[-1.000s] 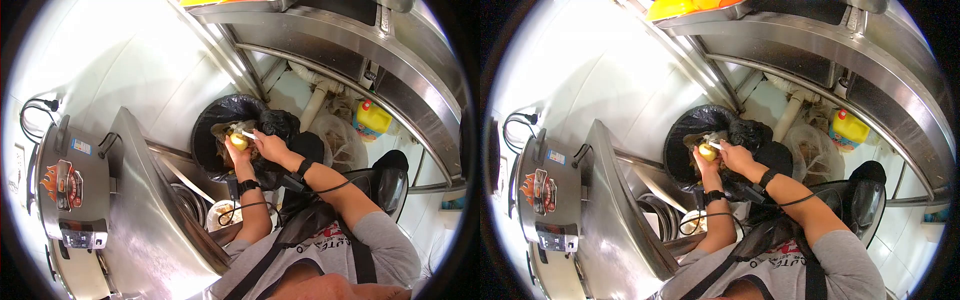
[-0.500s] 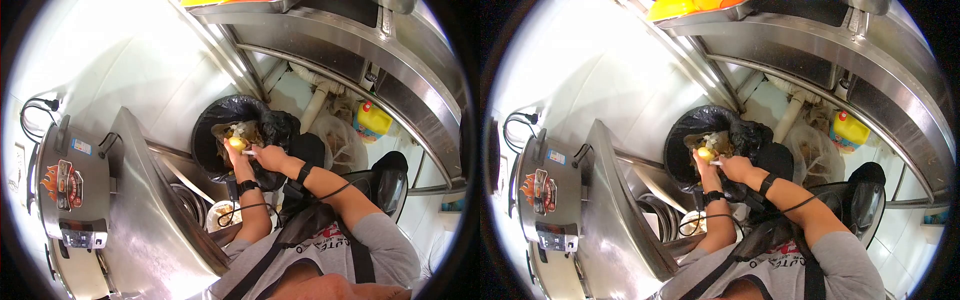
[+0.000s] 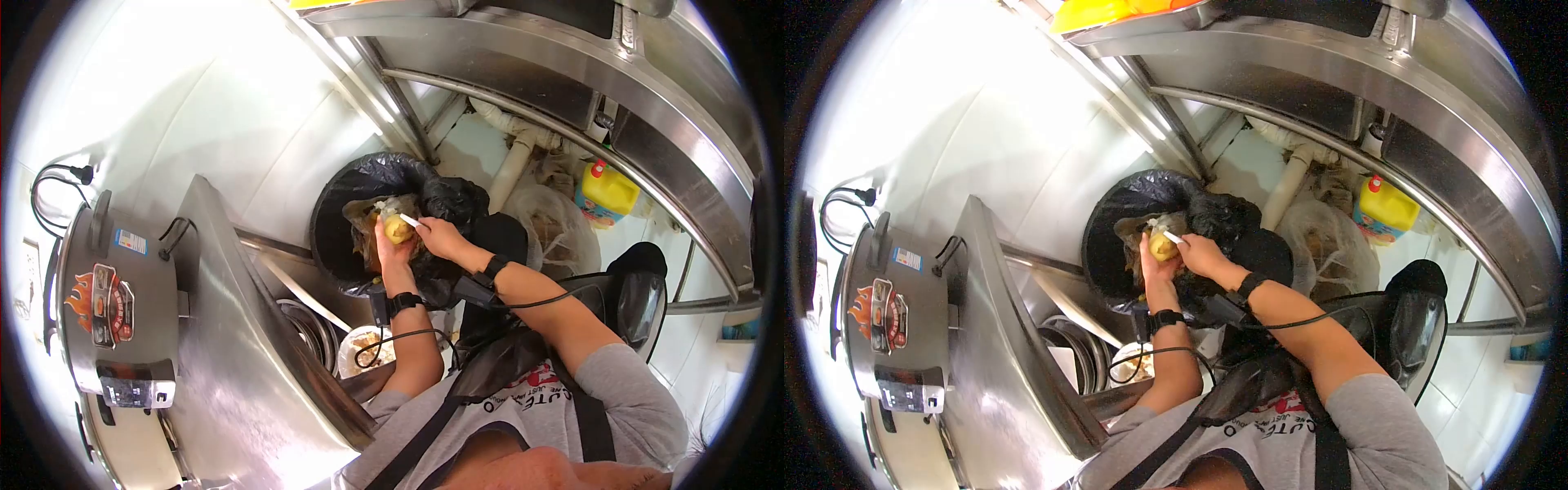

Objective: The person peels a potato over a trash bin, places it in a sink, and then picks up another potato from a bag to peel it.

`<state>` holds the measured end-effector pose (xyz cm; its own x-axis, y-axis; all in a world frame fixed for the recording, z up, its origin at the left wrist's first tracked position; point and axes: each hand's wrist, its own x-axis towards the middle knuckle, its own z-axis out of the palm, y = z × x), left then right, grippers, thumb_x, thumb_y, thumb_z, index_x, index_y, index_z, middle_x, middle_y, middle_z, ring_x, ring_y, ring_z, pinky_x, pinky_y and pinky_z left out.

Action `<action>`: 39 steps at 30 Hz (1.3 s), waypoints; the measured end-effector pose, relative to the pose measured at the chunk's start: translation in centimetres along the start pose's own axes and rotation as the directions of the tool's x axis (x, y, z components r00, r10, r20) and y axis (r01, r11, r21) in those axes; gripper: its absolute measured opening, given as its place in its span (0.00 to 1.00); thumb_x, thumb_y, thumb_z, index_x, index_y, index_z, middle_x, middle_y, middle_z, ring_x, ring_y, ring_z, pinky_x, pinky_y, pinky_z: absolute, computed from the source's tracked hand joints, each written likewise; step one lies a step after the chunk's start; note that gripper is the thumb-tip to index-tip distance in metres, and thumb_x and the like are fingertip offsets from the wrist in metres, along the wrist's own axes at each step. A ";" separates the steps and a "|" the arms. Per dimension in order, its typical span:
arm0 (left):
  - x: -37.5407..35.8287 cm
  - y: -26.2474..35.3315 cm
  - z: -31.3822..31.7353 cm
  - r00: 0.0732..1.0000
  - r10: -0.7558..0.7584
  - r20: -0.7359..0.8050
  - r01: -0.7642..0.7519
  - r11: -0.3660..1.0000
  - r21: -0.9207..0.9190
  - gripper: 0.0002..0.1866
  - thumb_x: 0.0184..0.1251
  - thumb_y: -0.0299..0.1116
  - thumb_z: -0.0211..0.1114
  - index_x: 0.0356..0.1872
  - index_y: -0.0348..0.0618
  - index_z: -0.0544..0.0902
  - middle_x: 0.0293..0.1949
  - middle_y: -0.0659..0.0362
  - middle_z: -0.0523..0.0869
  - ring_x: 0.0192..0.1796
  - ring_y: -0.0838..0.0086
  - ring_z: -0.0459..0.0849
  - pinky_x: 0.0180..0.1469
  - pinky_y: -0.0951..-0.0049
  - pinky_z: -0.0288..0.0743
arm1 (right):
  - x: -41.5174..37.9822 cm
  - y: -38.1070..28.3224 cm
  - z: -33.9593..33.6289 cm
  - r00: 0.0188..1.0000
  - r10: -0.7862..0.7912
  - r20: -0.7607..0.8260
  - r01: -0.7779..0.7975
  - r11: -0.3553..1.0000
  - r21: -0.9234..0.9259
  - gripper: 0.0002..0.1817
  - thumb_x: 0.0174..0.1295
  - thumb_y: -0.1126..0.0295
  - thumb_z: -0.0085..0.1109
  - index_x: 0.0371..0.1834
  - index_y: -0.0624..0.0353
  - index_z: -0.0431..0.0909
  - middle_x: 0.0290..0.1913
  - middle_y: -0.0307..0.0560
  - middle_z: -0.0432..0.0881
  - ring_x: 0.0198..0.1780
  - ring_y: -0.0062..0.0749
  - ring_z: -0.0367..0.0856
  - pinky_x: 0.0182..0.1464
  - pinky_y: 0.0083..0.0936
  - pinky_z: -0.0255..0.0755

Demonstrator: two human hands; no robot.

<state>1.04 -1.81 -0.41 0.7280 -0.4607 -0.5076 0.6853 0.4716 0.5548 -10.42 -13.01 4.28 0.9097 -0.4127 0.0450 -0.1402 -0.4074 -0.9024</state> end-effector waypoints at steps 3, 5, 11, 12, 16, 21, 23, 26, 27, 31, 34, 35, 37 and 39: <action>-0.3 -0.3 0.2 0.996 0.070 -0.049 -0.066 0.994 0.087 0.27 0.64 0.55 0.54 0.50 0.41 0.74 0.46 0.50 0.80 0.48 0.56 0.79 0.47 0.51 0.74 | -0.5 -0.3 -0.1 0.994 -0.049 0.100 0.055 0.997 -0.060 0.20 0.64 0.62 0.44 0.54 0.63 0.71 0.41 0.65 0.80 0.43 0.60 0.78 0.48 0.47 0.70; -0.5 -0.3 0.5 0.997 0.069 -0.046 -0.065 0.993 0.096 0.24 0.65 0.52 0.55 0.49 0.40 0.74 0.43 0.50 0.81 0.43 0.57 0.81 0.44 0.55 0.76 | -1.3 -0.6 -0.2 0.986 -0.070 0.150 0.089 0.989 -0.121 0.21 0.65 0.63 0.43 0.57 0.62 0.69 0.40 0.66 0.80 0.42 0.60 0.79 0.47 0.47 0.71; 2.2 -0.5 -2.3 0.989 0.110 0.103 -0.097 0.988 -0.120 0.31 0.64 0.59 0.46 0.48 0.37 0.74 0.36 0.49 0.83 0.38 0.57 0.82 0.39 0.59 0.78 | -3.5 -2.1 -0.8 0.912 -0.054 0.407 0.197 0.927 -0.319 0.24 0.65 0.61 0.43 0.61 0.63 0.63 0.34 0.64 0.81 0.36 0.60 0.80 0.41 0.50 0.73; 2.4 -0.6 -2.7 0.982 0.140 0.124 -0.128 0.987 -0.099 0.30 0.64 0.58 0.49 0.49 0.38 0.74 0.39 0.50 0.82 0.41 0.57 0.82 0.43 0.59 0.78 | -3.3 -2.2 -0.9 0.910 -0.053 0.411 0.196 0.929 -0.315 0.24 0.65 0.61 0.43 0.61 0.63 0.63 0.34 0.64 0.81 0.36 0.60 0.80 0.41 0.50 0.73; 1.4 -1.0 -0.9 0.984 0.136 -0.113 -0.144 0.988 -0.061 0.29 0.62 0.57 0.56 0.51 0.40 0.75 0.46 0.53 0.80 0.46 0.57 0.80 0.49 0.59 0.76 | -2.4 -2.2 -0.6 0.981 -0.058 0.187 0.121 0.930 -0.346 0.25 0.65 0.61 0.45 0.63 0.62 0.62 0.30 0.60 0.82 0.32 0.58 0.81 0.36 0.49 0.74; 1.7 -1.5 -1.3 0.979 0.123 -0.160 -0.123 0.992 0.008 0.27 0.64 0.55 0.54 0.50 0.41 0.75 0.45 0.53 0.81 0.46 0.57 0.81 0.48 0.58 0.76 | -3.1 -1.9 0.1 0.977 -0.059 0.205 0.151 0.870 -0.470 0.25 0.65 0.61 0.46 0.63 0.61 0.62 0.29 0.60 0.82 0.30 0.56 0.81 0.32 0.48 0.74; 2.4 -1.2 -1.7 0.975 0.117 -0.189 -0.119 0.993 0.001 0.25 0.66 0.54 0.50 0.49 0.41 0.76 0.45 0.53 0.81 0.46 0.57 0.81 0.48 0.57 0.77 | -4.0 -2.2 -0.2 0.956 -0.035 0.292 0.171 0.873 -0.457 0.25 0.66 0.62 0.44 0.62 0.64 0.62 0.31 0.61 0.82 0.31 0.55 0.82 0.33 0.47 0.75; 1.4 -1.1 -0.4 0.980 0.155 -0.125 -0.156 0.988 0.000 0.25 0.68 0.52 0.47 0.51 0.41 0.74 0.47 0.52 0.80 0.48 0.57 0.80 0.50 0.54 0.75 | -3.6 -2.0 -0.8 0.936 -0.014 0.351 0.178 0.881 -0.439 0.24 0.67 0.63 0.43 0.61 0.67 0.62 0.31 0.61 0.82 0.32 0.54 0.82 0.34 0.46 0.75; 0.8 -1.3 -0.1 0.972 0.198 -0.127 -0.200 0.980 -0.005 0.25 0.68 0.52 0.47 0.52 0.40 0.73 0.48 0.51 0.79 0.49 0.57 0.79 0.50 0.53 0.74 | -3.6 -2.0 -0.9 0.941 -0.014 0.338 0.167 0.889 -0.427 0.24 0.67 0.63 0.43 0.61 0.68 0.62 0.31 0.60 0.82 0.32 0.54 0.82 0.34 0.46 0.75; -0.2 -1.2 0.6 0.980 0.122 -0.158 -0.140 0.984 -0.107 0.23 0.66 0.47 0.53 0.51 0.39 0.73 0.48 0.50 0.78 0.50 0.55 0.77 0.54 0.53 0.71 | -2.8 -1.9 -0.5 0.982 -0.042 0.186 0.120 0.894 -0.431 0.24 0.66 0.63 0.43 0.61 0.68 0.62 0.30 0.59 0.82 0.32 0.53 0.82 0.34 0.45 0.75; 0.3 -1.6 0.7 0.981 0.166 -0.102 -0.170 0.985 -0.026 0.22 0.66 0.47 0.55 0.50 0.38 0.74 0.46 0.51 0.79 0.49 0.56 0.78 0.52 0.54 0.72 | -2.5 -2.0 -0.3 0.985 -0.065 0.159 0.125 0.907 -0.402 0.24 0.66 0.62 0.44 0.62 0.62 0.62 0.29 0.60 0.82 0.31 0.56 0.81 0.34 0.48 0.74; 0.5 -1.7 0.5 0.975 0.202 -0.089 -0.200 0.979 0.030 0.22 0.66 0.48 0.55 0.49 0.38 0.74 0.45 0.51 0.79 0.48 0.57 0.78 0.51 0.54 0.72 | -2.8 -2.0 -0.3 0.978 -0.047 0.206 0.134 0.891 -0.434 0.24 0.66 0.62 0.44 0.62 0.62 0.62 0.29 0.60 0.82 0.32 0.56 0.81 0.34 0.48 0.74; 0.0 -1.6 0.5 0.973 0.191 -0.128 -0.186 0.981 0.051 0.23 0.66 0.49 0.54 0.49 0.39 0.75 0.44 0.52 0.80 0.46 0.57 0.79 0.49 0.54 0.73 | -3.5 -1.5 0.1 0.967 -0.026 0.252 0.144 0.875 -0.462 0.24 0.66 0.62 0.44 0.62 0.62 0.61 0.30 0.60 0.82 0.32 0.56 0.81 0.34 0.48 0.74; -0.2 -0.9 0.4 0.968 0.135 -0.213 -0.141 0.990 -0.011 0.24 0.68 0.50 0.50 0.52 0.41 0.74 0.47 0.51 0.80 0.47 0.57 0.79 0.50 0.55 0.73 | -3.8 -0.8 0.3 0.927 -0.082 0.367 0.256 0.852 -0.457 0.24 0.66 0.62 0.43 0.62 0.62 0.62 0.31 0.60 0.82 0.33 0.57 0.82 0.35 0.49 0.74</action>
<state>0.25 -2.45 -0.54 0.8006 -0.2224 -0.5564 0.5763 0.5399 0.6135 -13.66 -10.87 4.72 0.9979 -0.0503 -0.0414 -0.0648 -0.8250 -0.5614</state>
